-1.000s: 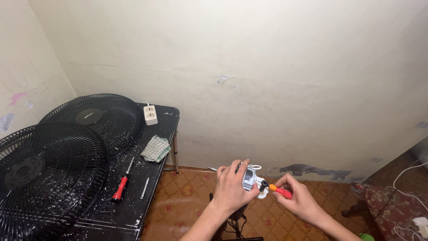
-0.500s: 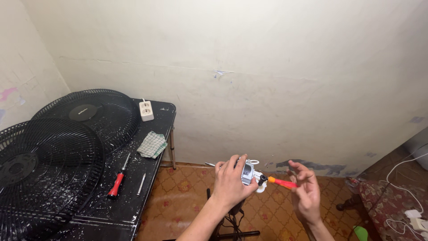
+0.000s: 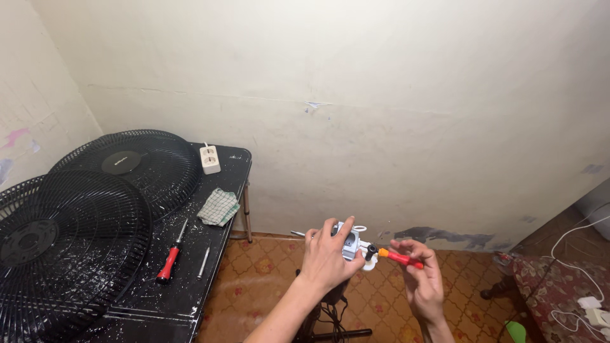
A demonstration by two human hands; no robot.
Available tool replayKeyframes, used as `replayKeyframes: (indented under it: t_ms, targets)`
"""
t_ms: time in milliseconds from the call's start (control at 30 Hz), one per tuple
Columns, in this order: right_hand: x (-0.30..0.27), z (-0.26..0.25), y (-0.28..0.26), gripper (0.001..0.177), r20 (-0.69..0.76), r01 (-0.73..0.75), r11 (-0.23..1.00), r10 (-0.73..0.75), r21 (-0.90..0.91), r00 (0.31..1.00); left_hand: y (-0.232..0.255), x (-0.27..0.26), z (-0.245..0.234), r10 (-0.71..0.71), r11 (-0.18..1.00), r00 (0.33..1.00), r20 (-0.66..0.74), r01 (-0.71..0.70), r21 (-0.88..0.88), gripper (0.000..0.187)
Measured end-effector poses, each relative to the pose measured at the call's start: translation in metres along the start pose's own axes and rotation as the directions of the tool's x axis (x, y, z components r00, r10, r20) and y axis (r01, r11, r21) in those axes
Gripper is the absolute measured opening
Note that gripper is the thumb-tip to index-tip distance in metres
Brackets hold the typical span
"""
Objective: The person uses a screwdriver to tighten screws on a disassembled fan motor mounted on a stand. The person repeatedly adjusts the motor and uses the screwdriver to secure components while other fan parts rest on a nearby table.
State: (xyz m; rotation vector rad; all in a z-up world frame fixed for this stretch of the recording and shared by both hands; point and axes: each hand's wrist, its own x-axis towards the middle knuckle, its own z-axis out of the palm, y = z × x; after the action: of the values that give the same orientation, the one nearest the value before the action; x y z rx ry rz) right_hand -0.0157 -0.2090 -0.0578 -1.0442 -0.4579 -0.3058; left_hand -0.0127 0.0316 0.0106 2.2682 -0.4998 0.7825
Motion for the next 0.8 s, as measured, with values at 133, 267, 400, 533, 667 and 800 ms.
replayKeyframes:
  t_ms: [133, 267, 400, 533, 667, 800]
  targets:
    - [-0.004, -0.001, -0.011, 0.022, 0.162, 0.009, 0.984, 0.020, -0.179, 0.987, -0.003, 0.003, -0.002, -0.010, 1.000, 0.998, 0.062, 0.010, 0.011, 0.069]
    - [-0.001, -0.005, -0.023, 0.021, 0.281, 0.027, 0.951, 0.063, -0.307, 0.958, -0.006, 0.006, -0.002, -0.016, 0.999, 0.994, 0.109, 0.012, 0.044, 0.059]
    - [-0.003, -0.016, -0.022, 0.004, 0.294, -0.007, 0.914, 0.137, -0.405, 0.946, -0.005, 0.005, 0.000, -0.051, 0.995, 0.987, 0.151, 0.036, 0.097, 0.062]
    - [-0.005, -0.035, 0.001, 0.029, 0.063, -0.237, 0.798, 0.324, -0.554, 0.944, -0.005, 0.005, 0.002, -0.037, 0.993, 0.992, 0.118, 0.023, 0.119, 0.059]
    - [-0.001, -0.052, 0.016, 0.032, 0.094, -0.311, 0.853, 0.382, -0.419, 0.919, -0.007, 0.004, 0.000, -0.029, 0.994, 0.993, 0.117, 0.016, 0.112, 0.058]
    - [0.008, -0.043, -0.004, 0.040, 0.209, -0.175, 0.861, 0.304, -0.477, 0.929, -0.003, 0.003, -0.003, 0.010, 0.991, 0.998, 0.067, -0.019, 0.131, 0.056]
